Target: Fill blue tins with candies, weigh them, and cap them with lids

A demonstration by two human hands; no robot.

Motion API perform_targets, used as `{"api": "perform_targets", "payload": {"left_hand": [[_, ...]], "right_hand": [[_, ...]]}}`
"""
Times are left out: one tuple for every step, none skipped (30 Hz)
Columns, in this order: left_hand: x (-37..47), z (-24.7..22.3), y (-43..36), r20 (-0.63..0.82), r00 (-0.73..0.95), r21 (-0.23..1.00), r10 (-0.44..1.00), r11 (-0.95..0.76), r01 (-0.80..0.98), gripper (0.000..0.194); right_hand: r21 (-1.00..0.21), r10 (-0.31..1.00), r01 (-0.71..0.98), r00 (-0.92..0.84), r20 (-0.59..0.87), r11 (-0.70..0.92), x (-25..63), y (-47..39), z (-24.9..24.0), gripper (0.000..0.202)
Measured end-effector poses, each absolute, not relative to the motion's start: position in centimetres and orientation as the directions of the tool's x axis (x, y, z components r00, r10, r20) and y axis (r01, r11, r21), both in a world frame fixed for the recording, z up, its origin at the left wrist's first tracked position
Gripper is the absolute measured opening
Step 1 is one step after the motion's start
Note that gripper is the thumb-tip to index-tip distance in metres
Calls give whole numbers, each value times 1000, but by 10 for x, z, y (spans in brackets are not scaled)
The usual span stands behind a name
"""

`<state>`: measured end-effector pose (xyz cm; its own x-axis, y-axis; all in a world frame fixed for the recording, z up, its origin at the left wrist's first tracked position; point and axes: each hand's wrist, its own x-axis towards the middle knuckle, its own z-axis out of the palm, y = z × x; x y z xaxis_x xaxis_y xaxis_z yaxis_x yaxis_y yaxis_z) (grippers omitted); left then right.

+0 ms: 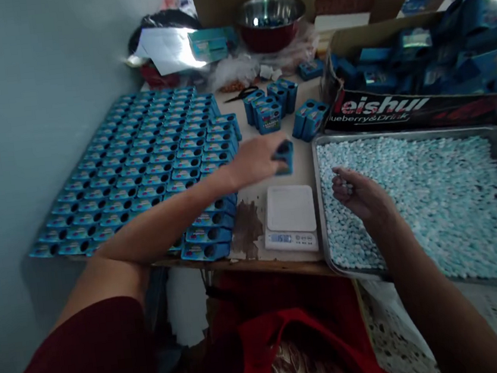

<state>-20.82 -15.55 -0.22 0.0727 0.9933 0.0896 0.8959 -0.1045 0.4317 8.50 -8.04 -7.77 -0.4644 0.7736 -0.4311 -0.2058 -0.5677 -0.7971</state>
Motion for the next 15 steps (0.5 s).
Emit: {"api": "perform_targets", "payload": {"left_hand": [[-235, 6, -136, 169, 3, 446, 986, -79, 891, 54], [-263, 14, -115, 240, -68, 462, 968, -52, 886, 58], [-292, 20, -93, 292, -144, 479, 946, -15, 878, 60], [-320, 24, -72, 323, -214, 495, 922, 28, 869, 59], [-344, 27, -52, 334, -272, 507, 902, 71, 859, 59], [-366, 27, -36, 334, -317, 515, 888, 110, 850, 59], [-383, 25, -22, 319, -355, 522, 879, 149, 840, 59], [-397, 21, -13, 283, -372, 528, 884, 180, 830, 57], [-407, 16, -7, 232, -372, 531, 899, 204, 823, 53], [-413, 11, -4, 168, -358, 532, 919, 221, 817, 51], [-417, 5, -3, 97, -327, 535, 940, 228, 814, 50], [-420, -1, -5, 29, -287, 539, 958, 227, 811, 52], [-421, -7, -7, -27, -242, 546, 970, 217, 809, 55], [-421, -13, -10, -70, -196, 552, 978, 201, 809, 60], [-421, -18, -13, -101, -160, 547, 982, 189, 815, 64]], "right_hand": [[-810, 786, -210, -463, -411, -547, 87, -81, -80, 43], [-820, 798, -218, -456, -394, -530, 88, -81, -81, 45], [-828, 807, -225, -453, -378, -514, 89, -82, -81, 47], [-835, 814, -229, -452, -364, -501, 90, -82, -80, 48], [-841, 821, -234, -449, -352, -488, 91, -83, -78, 49], [-845, 828, -240, -444, -342, -477, 91, -84, -76, 49], [-847, 834, -245, -436, -338, -471, 92, -84, -75, 49], [-846, 839, -249, -423, -342, -471, 93, -85, -74, 50], [-840, 841, -254, -406, -357, -479, 93, -86, -74, 51], [-830, 838, -257, -391, -380, -495, 94, -87, -74, 52], [-815, 829, -257, -382, -409, -520, 94, -88, -74, 54], [-794, 811, -254, -383, -442, -552, 93, -88, -75, 57], [-770, 788, -250, -394, -473, -587, 93, -88, -75, 58], [-744, 761, -244, -415, -500, -622, 93, -89, -75, 59], [-721, 733, -236, -441, -518, -651, 92, -88, -74, 59]]}}
